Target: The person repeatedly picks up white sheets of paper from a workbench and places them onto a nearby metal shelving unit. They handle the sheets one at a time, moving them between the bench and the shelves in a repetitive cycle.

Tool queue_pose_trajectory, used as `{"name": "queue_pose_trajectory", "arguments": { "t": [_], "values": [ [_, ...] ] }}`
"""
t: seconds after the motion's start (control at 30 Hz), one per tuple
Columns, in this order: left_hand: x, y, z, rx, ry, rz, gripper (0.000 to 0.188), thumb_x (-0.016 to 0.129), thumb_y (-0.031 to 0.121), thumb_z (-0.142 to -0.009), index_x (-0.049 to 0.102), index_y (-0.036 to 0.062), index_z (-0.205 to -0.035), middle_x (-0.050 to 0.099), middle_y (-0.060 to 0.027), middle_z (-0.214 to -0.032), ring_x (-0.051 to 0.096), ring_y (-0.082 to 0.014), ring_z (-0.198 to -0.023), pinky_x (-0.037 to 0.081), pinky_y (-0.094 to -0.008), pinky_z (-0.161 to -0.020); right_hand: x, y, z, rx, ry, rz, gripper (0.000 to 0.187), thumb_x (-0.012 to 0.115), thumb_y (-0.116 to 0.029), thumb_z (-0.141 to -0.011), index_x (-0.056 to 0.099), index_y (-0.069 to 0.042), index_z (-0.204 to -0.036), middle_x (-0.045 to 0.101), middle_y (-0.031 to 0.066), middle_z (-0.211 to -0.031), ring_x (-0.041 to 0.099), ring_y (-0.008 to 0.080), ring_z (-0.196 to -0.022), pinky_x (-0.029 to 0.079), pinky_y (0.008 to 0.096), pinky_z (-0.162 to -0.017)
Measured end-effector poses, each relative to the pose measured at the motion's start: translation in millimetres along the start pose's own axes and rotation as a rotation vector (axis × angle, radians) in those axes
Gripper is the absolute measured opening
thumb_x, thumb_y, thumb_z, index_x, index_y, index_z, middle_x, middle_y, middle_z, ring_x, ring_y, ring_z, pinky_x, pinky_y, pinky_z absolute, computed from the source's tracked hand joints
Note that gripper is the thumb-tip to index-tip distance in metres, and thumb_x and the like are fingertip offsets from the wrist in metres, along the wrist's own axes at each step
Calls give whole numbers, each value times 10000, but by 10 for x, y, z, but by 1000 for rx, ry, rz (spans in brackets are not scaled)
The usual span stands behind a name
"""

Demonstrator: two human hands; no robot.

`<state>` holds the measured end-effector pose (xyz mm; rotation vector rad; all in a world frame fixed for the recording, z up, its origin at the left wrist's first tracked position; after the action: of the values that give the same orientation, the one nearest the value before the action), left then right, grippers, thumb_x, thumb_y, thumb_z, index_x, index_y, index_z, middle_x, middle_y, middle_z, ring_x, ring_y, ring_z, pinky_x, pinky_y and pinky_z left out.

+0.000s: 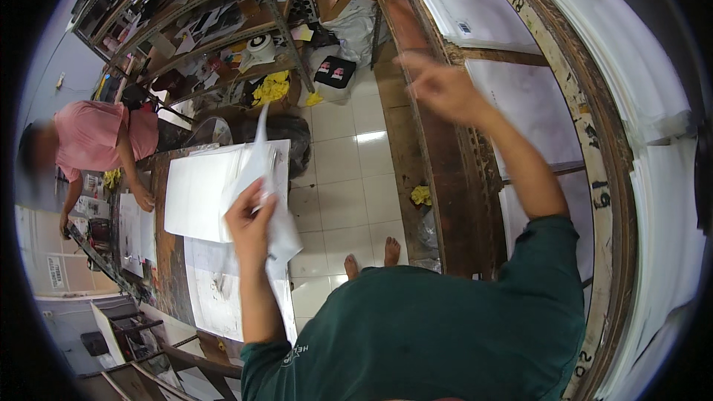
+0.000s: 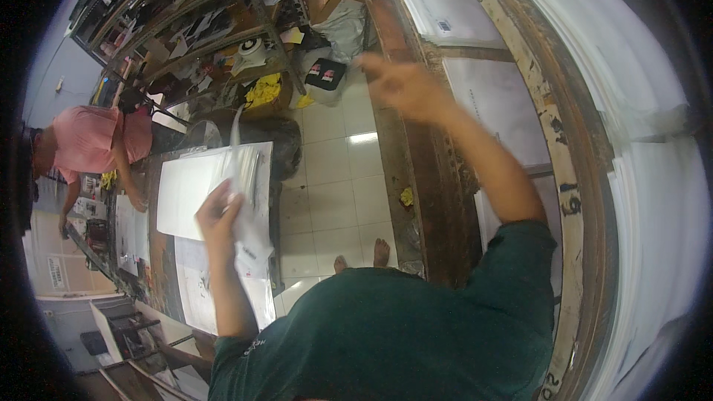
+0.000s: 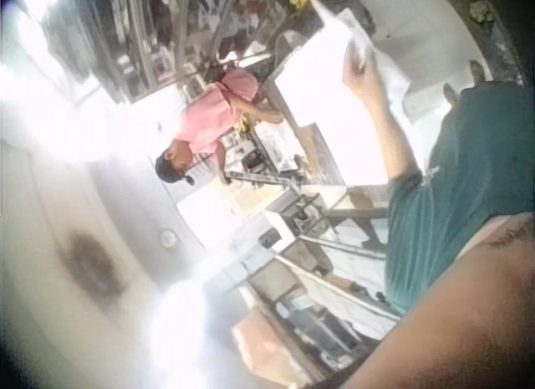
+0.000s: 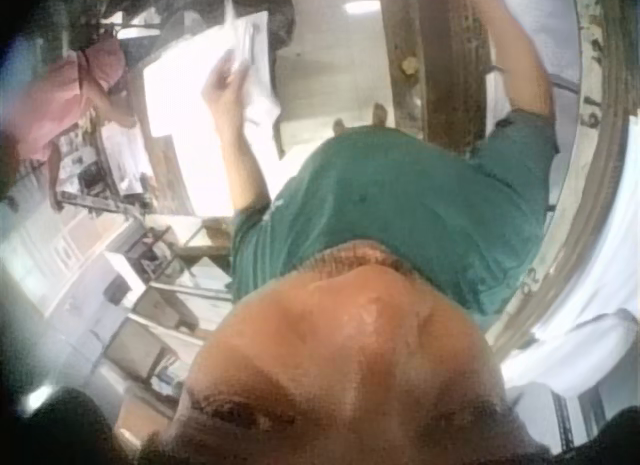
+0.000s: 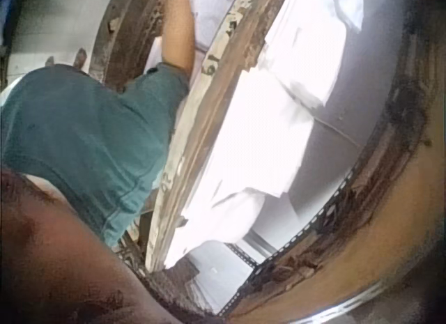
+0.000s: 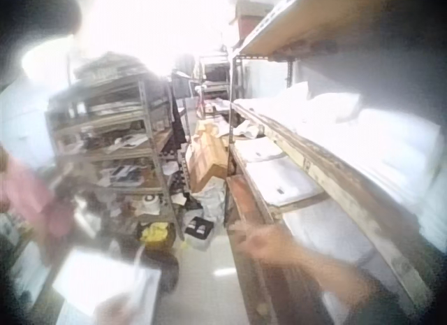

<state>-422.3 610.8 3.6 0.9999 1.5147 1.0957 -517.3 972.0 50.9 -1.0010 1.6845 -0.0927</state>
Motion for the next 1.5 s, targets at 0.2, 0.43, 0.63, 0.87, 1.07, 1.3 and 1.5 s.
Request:
{"name": "queue_pose_trajectory", "arguments": {
  "t": [0.2,0.43,0.63,0.87,1.07,1.3,1.5],
  "values": [
    [683,-77,360,130,-238,54,275,642,41,-755,627,31,-1030,634,-73,-890,579,-112,-779,455,-223,-617,1362,-1461,111,-107,-251,60,243,548,-272,-823,632,-83,-951,639,117,-925,616,266,-707,483,362,-640],
    [132,-184,645,240,-280,31,318,661,144,-769,600,51,-1066,626,-93,-924,595,-175,-833,479,-275,-669,1581,-998,352,426,34,-262,248,567,-23,-688,641,-31,-924,632,50,-743,526,89,-615,426,261,-551],
    [-1146,-1338,877,-9,127,-207,362,693,217,-739,601,68,-1056,625,-92,-934,594,-194,-847,471,-297,-686,1623,-599,687,443,99,-379,251,491,102,-733,576,19,-955,581,75,-925,544,145,-932,403,238,-818],
    [-3031,-2314,1402,-100,783,-955,458,705,210,-673,545,83,-1083,506,-135,-1155,463,-325,-1072,364,-427,-902,1755,-491,1025,598,73,-291,324,495,96,-747,583,29,-1051,600,116,-1020,555,174,-962,413,251,-814],
    [-3647,-3250,1417,-292,674,-1267,447,603,317,-748,560,44,-1099,514,-169,-1180,448,-317,-1130,355,-453,-924,1860,-944,1107,569,-15,-138,435,475,90,-680,597,-29,-1079,623,119,-1039,584,173,-941,447,280,-796],
    [-3886,-3381,1451,-146,568,-1349,265,487,296,-868,626,74,-913,630,-101,-877,589,-327,-752,456,-444,-634,1452,-1329,1302,589,-36,-33,424,470,37,-636,628,-45,-1021,628,140,-812,530,143,-631,430,267,-593],
    [-3874,-3167,1581,-191,661,-1325,302,425,301,-915,608,62,-933,603,-89,-933,574,-307,-815,454,-422,-639,-232,-905,2593,673,365,151,504,396,71,-597,638,-49,-1023,636,47,-900,526,103,-678,437,233,-606]
  ]
}}
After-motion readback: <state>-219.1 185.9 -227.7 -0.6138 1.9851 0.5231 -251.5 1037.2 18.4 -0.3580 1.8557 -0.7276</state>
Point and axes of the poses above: each hand's wrist, its own z-axis away from the middle knuckle, its own x-axis out of the palm, y = z × x, the point moved 8 cm from there along -z, towards the middle knuckle
